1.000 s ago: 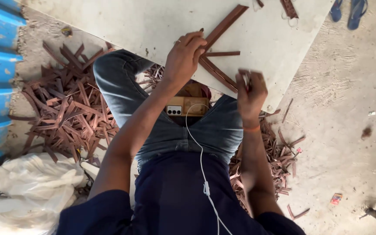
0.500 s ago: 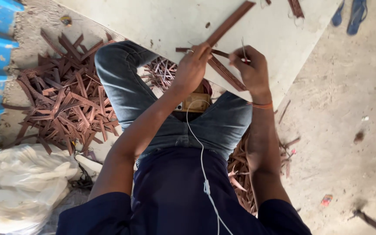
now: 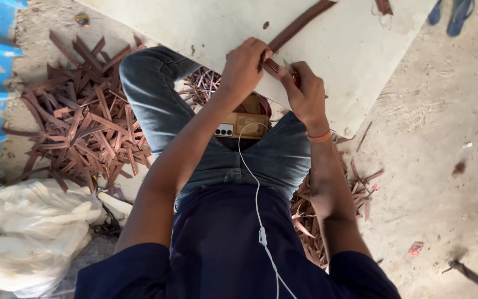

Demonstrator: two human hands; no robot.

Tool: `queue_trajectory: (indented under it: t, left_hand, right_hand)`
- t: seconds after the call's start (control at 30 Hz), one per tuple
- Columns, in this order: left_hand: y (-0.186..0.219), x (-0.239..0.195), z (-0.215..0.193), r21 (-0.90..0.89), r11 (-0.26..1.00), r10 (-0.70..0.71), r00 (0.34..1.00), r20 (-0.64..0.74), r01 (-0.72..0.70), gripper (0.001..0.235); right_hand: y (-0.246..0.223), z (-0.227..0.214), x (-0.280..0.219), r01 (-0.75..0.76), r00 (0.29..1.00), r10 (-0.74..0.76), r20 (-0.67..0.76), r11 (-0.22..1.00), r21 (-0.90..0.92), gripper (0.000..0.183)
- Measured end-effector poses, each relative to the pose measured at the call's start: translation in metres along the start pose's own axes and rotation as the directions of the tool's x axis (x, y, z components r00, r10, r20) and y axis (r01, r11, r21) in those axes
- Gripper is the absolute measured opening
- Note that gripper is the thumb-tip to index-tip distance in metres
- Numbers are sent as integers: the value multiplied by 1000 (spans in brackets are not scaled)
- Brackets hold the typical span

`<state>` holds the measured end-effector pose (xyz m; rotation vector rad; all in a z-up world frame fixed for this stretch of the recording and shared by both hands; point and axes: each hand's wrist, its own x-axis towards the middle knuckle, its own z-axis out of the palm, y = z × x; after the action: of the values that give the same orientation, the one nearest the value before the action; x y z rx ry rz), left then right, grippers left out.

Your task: The person cuts narrow strips of brown material using hand-held snips in a shoe manufacturing environment.

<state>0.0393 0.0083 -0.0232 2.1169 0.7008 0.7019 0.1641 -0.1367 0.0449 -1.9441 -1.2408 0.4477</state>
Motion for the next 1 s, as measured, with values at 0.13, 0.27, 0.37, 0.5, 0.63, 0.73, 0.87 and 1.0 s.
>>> queue_trajectory:
  t: [0.13,0.27,0.37,0.5,0.63,0.73,0.87,1.0]
  left_hand:
    - [-2,4,-3,60,998,-28,999,17,27,4]
    - [1,3,-4,48,998,-36,999,24,35,7]
    - [3,2,-8,69,997,46,999,-24,-44,10]
    - [3,6,-7,97,995,22,1000,22,-24,16]
    - [0,6,-4,101,995,-8,999,42,3,14]
    - [2,4,-6,127,991,33,999,24,-36,15]
    - [-1,1,-1,153,988,16,997,69,-27,17]
    - [-1,-3,5,220,971,87,996,38,-93,20]
  right_hand:
    - [-5,-4,3,279,960,-264,89,904,-324,30]
    - [-10,-1,8,157,988,-147,55,943,-294,42]
    - [-3,4,10,99,995,-92,39,932,-348,41]
    - [-3,5,16,153,988,-135,72,866,-477,42]
    - [-4,5,19,187,982,-145,120,829,-528,39]
    - [-6,5,21,178,983,-119,143,822,-541,40]
    - [-13,5,24,186,980,-115,161,809,-557,39]
    - [-16,8,26,184,980,-95,176,778,-600,38]
